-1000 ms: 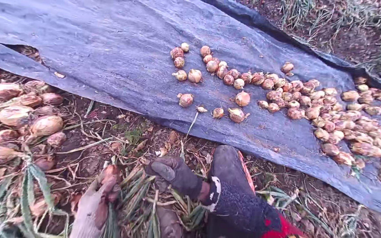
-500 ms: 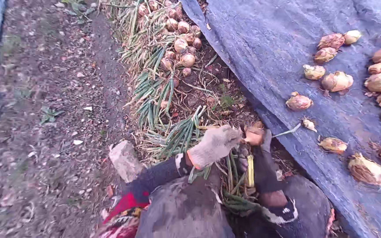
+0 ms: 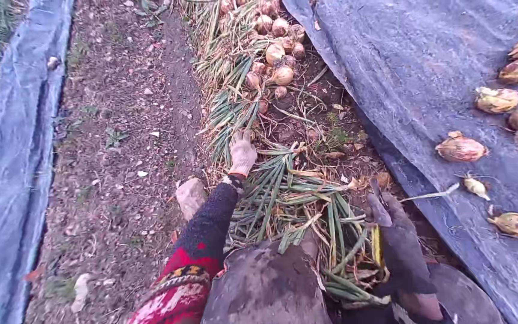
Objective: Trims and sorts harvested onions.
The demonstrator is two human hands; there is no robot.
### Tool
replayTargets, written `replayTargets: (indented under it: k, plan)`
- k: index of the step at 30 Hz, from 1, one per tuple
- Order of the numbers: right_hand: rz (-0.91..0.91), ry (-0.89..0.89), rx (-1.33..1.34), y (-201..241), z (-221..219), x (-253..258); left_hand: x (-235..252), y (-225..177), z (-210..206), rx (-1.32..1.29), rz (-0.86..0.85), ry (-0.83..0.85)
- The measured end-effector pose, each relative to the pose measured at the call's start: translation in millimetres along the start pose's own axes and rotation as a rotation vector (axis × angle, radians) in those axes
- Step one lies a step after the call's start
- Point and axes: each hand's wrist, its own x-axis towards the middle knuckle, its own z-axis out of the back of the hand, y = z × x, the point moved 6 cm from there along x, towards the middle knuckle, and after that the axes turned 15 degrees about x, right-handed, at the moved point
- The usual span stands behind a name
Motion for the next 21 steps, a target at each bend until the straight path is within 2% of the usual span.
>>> replayTargets:
  k: [5, 7, 9, 11, 13, 15, 17, 21]
  plan:
    - [0.008, 0.138, -0.180, -19, -16, 3, 41, 8, -8, 0.160, -0.083, 0.051]
    - [0.027, 0.145, -0.150, -21, -18, 3, 42, 9, -9, 0.189, -0.104, 0.049]
    - [0.029, 0.164, -0.129, -21, -21, 4, 30, 7, 1, 0.198, -0.165, -0.036]
    - [0.031, 0.180, -0.171, -23, -23, 3, -5, -7, 25, 0.037, -0.287, -0.190]
    - [0.047, 0.196, -0.179, -26, -29, 2, -55, -31, 62, -0.283, -0.429, -0.268]
    - [0.101, 0.232, -0.115, -23, -38, 0, -101, -62, 95, -0.659, -0.559, -0.104]
    - [0.174, 0.279, -0.041, -17, -45, -5, -134, -95, 112, -0.890, -0.663, 0.110]
    - [0.258, 0.307, 0.135, -6, -47, -14, -185, -143, 117, -0.919, -0.828, 0.515]
